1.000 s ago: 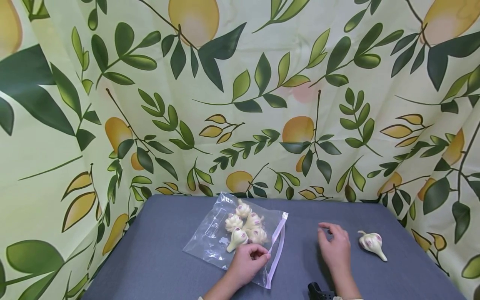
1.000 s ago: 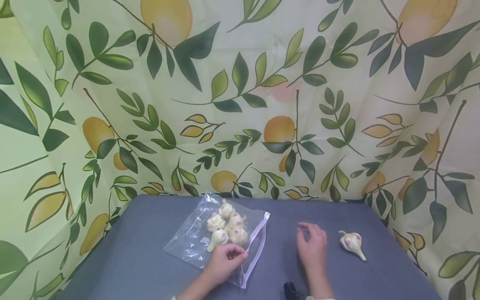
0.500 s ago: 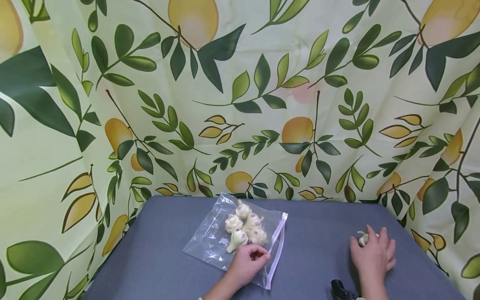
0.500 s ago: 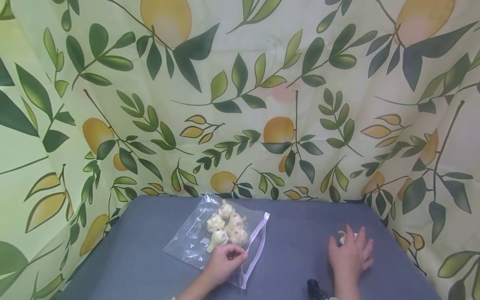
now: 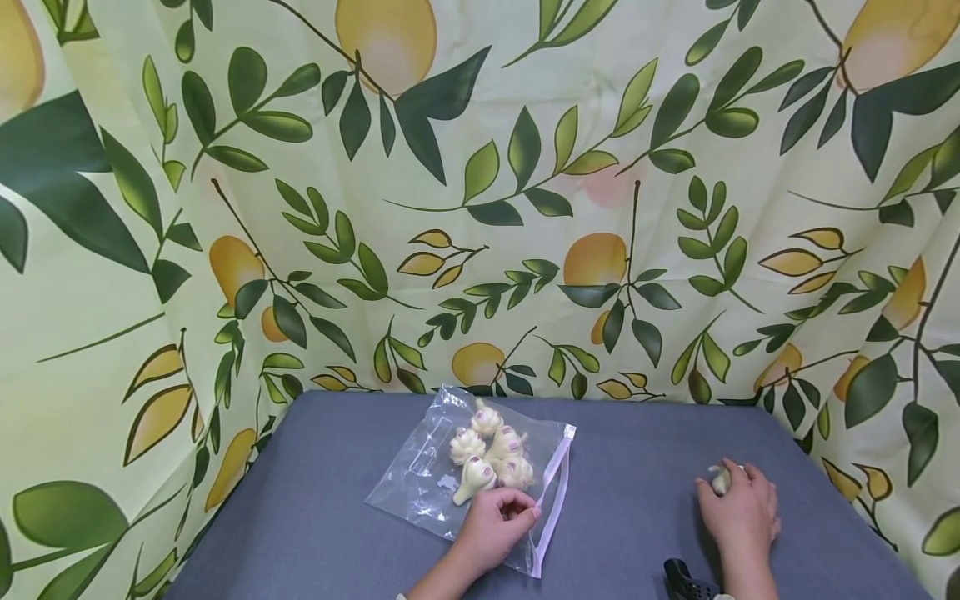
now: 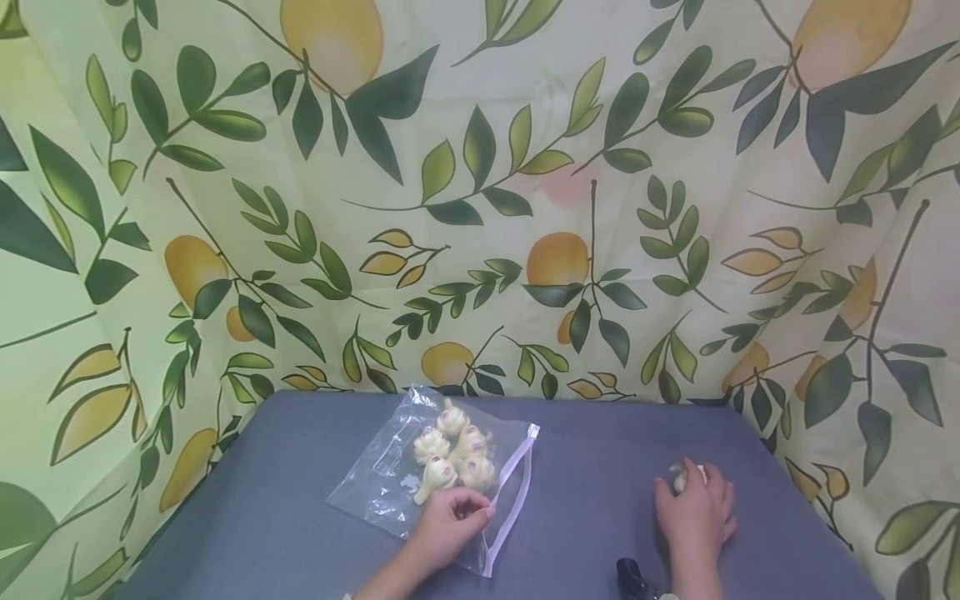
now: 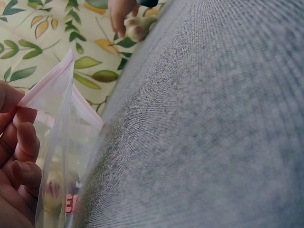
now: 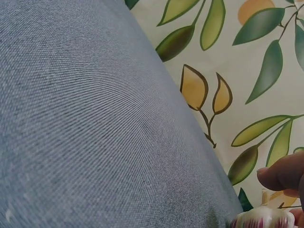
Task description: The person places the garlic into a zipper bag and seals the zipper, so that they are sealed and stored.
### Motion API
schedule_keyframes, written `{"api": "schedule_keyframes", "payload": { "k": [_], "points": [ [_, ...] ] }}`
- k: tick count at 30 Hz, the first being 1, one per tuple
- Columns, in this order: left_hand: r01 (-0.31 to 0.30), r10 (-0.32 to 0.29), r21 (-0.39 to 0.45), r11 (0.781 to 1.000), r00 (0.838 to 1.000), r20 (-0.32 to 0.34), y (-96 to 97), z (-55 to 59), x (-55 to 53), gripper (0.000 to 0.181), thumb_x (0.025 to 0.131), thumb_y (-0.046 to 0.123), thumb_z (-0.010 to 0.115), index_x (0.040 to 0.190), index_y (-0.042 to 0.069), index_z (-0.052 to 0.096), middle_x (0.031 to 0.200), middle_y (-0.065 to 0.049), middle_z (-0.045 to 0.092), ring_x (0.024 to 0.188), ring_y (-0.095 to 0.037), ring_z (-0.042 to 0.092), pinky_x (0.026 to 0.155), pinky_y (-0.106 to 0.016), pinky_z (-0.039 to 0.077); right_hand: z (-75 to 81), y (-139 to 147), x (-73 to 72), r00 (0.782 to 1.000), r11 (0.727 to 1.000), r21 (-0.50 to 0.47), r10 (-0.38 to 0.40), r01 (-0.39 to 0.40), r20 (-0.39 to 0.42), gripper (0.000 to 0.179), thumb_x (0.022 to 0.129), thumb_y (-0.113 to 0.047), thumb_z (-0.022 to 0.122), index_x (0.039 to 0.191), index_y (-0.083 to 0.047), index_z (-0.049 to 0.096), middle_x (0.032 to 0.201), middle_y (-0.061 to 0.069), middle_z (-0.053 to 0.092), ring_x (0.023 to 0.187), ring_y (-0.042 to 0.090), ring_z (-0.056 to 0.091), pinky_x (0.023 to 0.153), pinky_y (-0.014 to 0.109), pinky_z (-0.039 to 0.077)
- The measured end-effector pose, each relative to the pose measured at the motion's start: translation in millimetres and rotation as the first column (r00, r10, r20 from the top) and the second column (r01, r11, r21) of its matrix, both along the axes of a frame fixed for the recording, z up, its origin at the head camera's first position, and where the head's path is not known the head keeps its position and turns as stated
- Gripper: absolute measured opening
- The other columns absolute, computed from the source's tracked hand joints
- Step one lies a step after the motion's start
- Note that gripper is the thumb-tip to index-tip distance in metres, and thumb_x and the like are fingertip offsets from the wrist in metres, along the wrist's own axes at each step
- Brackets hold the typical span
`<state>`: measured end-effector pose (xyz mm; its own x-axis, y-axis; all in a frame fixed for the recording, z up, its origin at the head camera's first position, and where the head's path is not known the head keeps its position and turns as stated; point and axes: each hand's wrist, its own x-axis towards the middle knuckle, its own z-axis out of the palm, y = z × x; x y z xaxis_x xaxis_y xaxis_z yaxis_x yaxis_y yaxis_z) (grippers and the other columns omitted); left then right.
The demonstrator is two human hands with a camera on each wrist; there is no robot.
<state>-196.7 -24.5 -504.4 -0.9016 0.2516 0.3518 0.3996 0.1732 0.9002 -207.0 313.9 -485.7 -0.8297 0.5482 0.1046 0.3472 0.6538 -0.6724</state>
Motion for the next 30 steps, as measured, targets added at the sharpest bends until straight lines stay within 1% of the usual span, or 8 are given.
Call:
{"api": "schedule_keyframes", "payload": {
  "k": [4, 11, 14, 17, 19, 23, 26, 30],
  "points": [
    [-0.01, 0.01, -0.014, 1.0, 1.0, -0.003, 0.7, 1.0, 0.7, 0.005, 0.083, 0.001, 0.071, 0.081, -0.004, 0.071, 0.066, -0.021, 0.062, 0.057, 0.006, 0.044, 0.054, -0.011, 0.038, 0.3, -3, 1.0, 0.998, 1.0, 0.026, 0.018, -0.016, -0.058, 0.055, 0.089, -0.018, 0.06, 0.136, 0.005, 0.044, 0.141, 0.034, 0.029, 0.129, 0.053, 0.03, 0.099, 0.067, 0.029],
    [-0.001, 0.001, -0.001, 1.0, 1.0, -0.008, 0.1, -1.5, -0.1, 0.008, 0.084, 0.005, 0.072, 0.081, -0.003, 0.071, 0.066, -0.018, 0.063, 0.058, 0.006, 0.045, 0.053, -0.012, 0.04, -0.4, -9, 1.6, 0.991, 0.99, 0.101, 0.105, -0.096, -0.083, 0.044, 0.086, -0.009, 0.061, 0.127, 0.004, 0.055, 0.132, 0.032, 0.038, 0.121, 0.052, 0.04, 0.094, 0.064, 0.037],
    [-0.002, 0.002, 0.0, 1.0, 1.0, -0.011, 0.4, -0.5, 0.6, 0.008, 0.084, 0.003, 0.072, 0.081, -0.004, 0.07, 0.065, -0.019, 0.062, 0.058, 0.006, 0.044, 0.053, -0.012, 0.039, -1.4, -11, 1.4, 0.986, 0.986, 0.124, 0.127, -0.114, -0.107, 0.037, 0.083, -0.007, 0.064, 0.118, 0.004, 0.063, 0.127, 0.031, 0.043, 0.117, 0.05, 0.044, 0.089, 0.062, 0.04],
    [-0.009, 0.009, -0.006, 1.0, 1.0, -0.01, 0.8, 6.5, 4.4, 0.006, 0.083, 0.001, 0.071, 0.081, -0.004, 0.07, 0.066, -0.02, 0.062, 0.058, 0.006, 0.044, 0.053, -0.012, 0.039, -2.0, -13, 1.7, 0.981, 0.984, 0.131, 0.141, -0.124, -0.13, 0.027, 0.082, -0.007, 0.065, 0.107, 0.003, 0.069, 0.123, 0.03, 0.048, 0.115, 0.049, 0.047, 0.089, 0.06, 0.04],
    [-0.008, 0.008, -0.003, 1.0, 1.0, -0.01, 0.4, 14.8, 8.8, 0.007, 0.084, 0.001, 0.071, 0.081, -0.005, 0.07, 0.066, -0.021, 0.062, 0.058, 0.006, 0.044, 0.054, -0.011, 0.038, -1.6, -15, 1.6, 0.98, 0.984, 0.127, 0.141, -0.124, -0.139, 0.02, 0.082, -0.007, 0.065, 0.099, 0.001, 0.071, 0.121, 0.029, 0.05, 0.114, 0.048, 0.049, 0.089, 0.06, 0.04],
    [0.0, 0.001, 0.016, 1.0, 1.0, -0.02, -0.6, 28.1, 16.4, 0.007, 0.083, 0.0, 0.07, 0.081, -0.006, 0.07, 0.066, -0.022, 0.061, 0.058, 0.006, 0.043, 0.054, -0.011, 0.038, 0.2, -17, 0.1, 0.981, 0.984, 0.125, 0.147, -0.13, -0.13, 0.014, 0.084, -0.009, 0.066, 0.094, -0.002, 0.073, 0.121, 0.027, 0.052, 0.115, 0.047, 0.049, 0.091, 0.06, 0.04],
    [0.003, -0.003, 0.021, 1.0, 1.0, -0.023, -1.0, 28.9, 17.0, 0.007, 0.083, 0.0, 0.07, 0.08, -0.007, 0.069, 0.065, -0.022, 0.061, 0.058, 0.006, 0.043, 0.054, -0.01, 0.038, 1.8, -19, -0.6, 0.976, 0.984, 0.113, 0.151, -0.134, -0.158, 0.014, 0.085, -0.011, 0.067, 0.095, -0.002, 0.072, 0.121, 0.028, 0.053, 0.116, 0.048, 0.05, 0.092, 0.06, 0.04],
    [0.004, -0.004, 0.02, 1.0, 1.0, -0.024, -1.1, 28.7, 17.2, 0.008, 0.083, 0.0, 0.07, 0.08, -0.007, 0.069, 0.065, -0.022, 0.061, 0.058, 0.006, 0.044, 0.055, -0.01, 0.038, 2.7, -20, -2.3, 0.964, 0.988, 0.071, 0.149, -0.136, -0.221, 0.015, 0.088, -0.013, 0.066, 0.097, -0.001, 0.069, 0.121, 0.029, 0.053, 0.117, 0.048, 0.049, 0.094, 0.059, 0.037]
  ]
}}
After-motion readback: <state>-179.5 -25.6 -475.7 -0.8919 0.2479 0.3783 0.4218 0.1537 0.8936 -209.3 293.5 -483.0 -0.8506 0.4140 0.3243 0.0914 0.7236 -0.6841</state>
